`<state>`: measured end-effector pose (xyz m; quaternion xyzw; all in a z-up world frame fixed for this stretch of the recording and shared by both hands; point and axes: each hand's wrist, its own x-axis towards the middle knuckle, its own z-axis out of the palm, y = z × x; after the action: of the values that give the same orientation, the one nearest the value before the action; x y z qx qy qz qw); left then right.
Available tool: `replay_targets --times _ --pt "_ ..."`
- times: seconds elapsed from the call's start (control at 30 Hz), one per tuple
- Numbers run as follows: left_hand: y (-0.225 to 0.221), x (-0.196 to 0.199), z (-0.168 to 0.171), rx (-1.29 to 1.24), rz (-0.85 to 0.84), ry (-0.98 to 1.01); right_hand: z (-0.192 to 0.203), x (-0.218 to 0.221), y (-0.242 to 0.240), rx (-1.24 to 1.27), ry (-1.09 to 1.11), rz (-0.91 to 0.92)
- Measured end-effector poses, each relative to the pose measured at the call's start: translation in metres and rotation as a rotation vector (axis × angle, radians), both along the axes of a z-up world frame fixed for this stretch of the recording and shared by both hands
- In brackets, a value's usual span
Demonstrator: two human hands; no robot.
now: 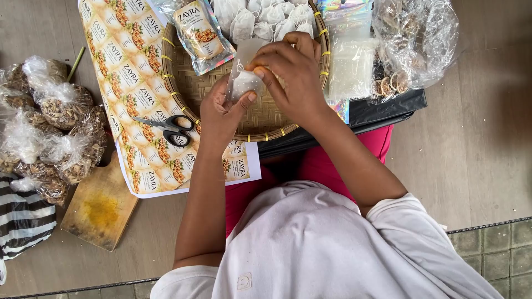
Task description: Manually packing dried fruit slices and small packets into white pouches.
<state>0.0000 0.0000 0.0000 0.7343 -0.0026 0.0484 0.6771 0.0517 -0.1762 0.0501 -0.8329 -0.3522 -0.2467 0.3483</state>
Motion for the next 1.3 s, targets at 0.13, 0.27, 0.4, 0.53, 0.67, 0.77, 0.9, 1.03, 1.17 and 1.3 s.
replay_targets --times 0.13,0.27,0.4,0.53,0.67,0.77,0.9,1.03,1.17,1.3 --pt "-0.001 0.0 0.001 -0.073 0.012 -0.013 -0.008 -0.007 -0.002 -0.125 -0.053 -0.06" --pt "-0.001 -0.002 0.003 -0.079 0.026 0.006 -0.012 -0.007 -0.002 -0.194 -0.125 -0.113" --pt "-0.001 -0.002 0.003 -0.077 -0.011 -0.037 -0.013 -0.004 -0.004 -0.209 -0.103 -0.044" --pt "-0.003 0.001 0.002 -0.136 0.026 -0.031 -0.01 -0.002 -0.007 -0.066 0.076 0.078" --pt "-0.002 -0.001 0.001 -0.062 -0.01 -0.01 -0.009 0.002 -0.01 0.169 0.25 0.083" --pt "-0.001 -0.003 0.003 -0.057 -0.028 0.021 0.0 0.005 -0.01 0.305 0.412 0.066" --pt "0.001 -0.004 0.002 0.011 -0.061 0.049 -0.008 0.01 -0.008 0.391 0.617 0.076" --pt "0.001 -0.004 0.0 -0.007 -0.057 0.049 -0.019 0.014 -0.007 0.45 0.664 0.056" --pt "-0.002 -0.002 -0.003 0.029 -0.049 0.038 -0.017 0.011 -0.006 0.449 0.655 0.017" --pt "-0.002 -0.003 -0.004 0.047 -0.02 0.055 -0.025 0.016 -0.006 0.607 0.602 0.003"
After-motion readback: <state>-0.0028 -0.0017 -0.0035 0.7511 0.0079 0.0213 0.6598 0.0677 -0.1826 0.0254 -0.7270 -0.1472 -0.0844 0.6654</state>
